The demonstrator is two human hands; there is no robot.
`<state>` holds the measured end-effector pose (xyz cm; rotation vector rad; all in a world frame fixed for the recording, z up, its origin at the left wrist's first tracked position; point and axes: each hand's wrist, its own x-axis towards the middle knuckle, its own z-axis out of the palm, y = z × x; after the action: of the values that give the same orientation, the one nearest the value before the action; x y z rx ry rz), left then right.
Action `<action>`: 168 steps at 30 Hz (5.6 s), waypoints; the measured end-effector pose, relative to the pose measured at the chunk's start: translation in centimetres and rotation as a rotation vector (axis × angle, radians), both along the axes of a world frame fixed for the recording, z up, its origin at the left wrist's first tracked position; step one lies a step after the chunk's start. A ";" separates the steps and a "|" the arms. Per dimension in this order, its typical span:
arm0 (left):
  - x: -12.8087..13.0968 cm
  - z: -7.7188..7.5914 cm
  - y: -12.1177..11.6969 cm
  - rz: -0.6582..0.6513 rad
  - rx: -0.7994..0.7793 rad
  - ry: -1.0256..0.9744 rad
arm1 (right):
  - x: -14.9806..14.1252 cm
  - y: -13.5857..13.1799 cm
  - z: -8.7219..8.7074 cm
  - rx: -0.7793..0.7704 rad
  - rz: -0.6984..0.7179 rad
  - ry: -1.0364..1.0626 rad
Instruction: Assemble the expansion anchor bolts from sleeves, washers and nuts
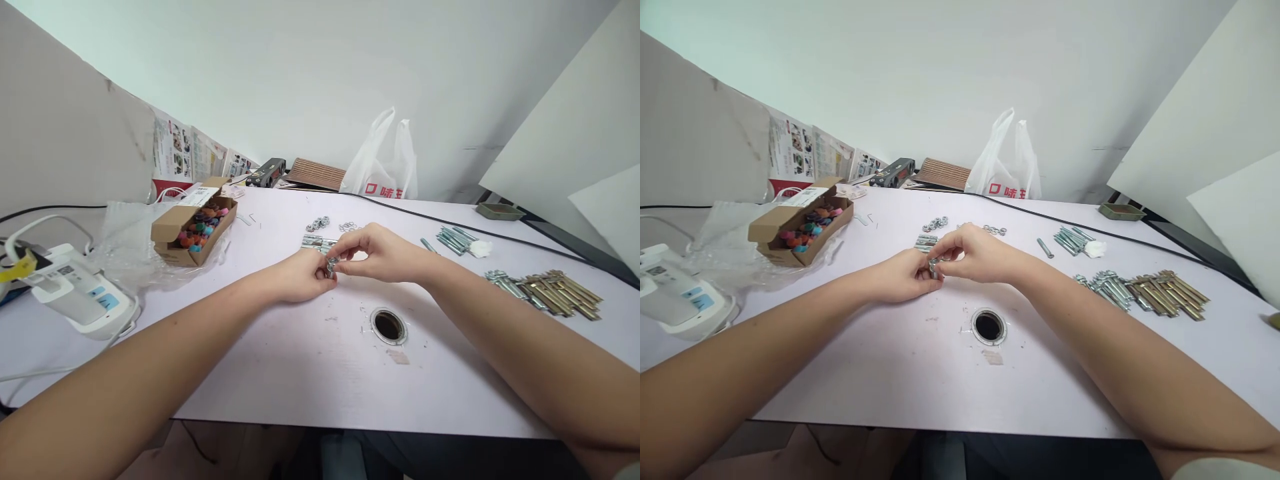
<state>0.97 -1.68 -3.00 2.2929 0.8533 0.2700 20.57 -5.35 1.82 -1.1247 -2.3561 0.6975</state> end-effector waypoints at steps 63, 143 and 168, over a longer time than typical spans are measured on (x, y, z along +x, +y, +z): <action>-0.1 -0.3 0.6 0.002 -0.115 -0.046 | -0.5 -1.3 -4.3 0.171 -0.357 0.523; 0.6 0.2 -0.2 0.098 0.029 -0.055 | 16.3 2.8 -3.1 -0.239 -1.076 -0.657; 0.8 0.0 -0.8 0.163 0.030 -0.262 | 2.8 1.1 -2.3 -0.180 -0.237 -0.025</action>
<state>1.76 -2.51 -2.98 2.1557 0.9043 0.6446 23.39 -4.28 -0.47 -1.4690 -2.1647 0.8240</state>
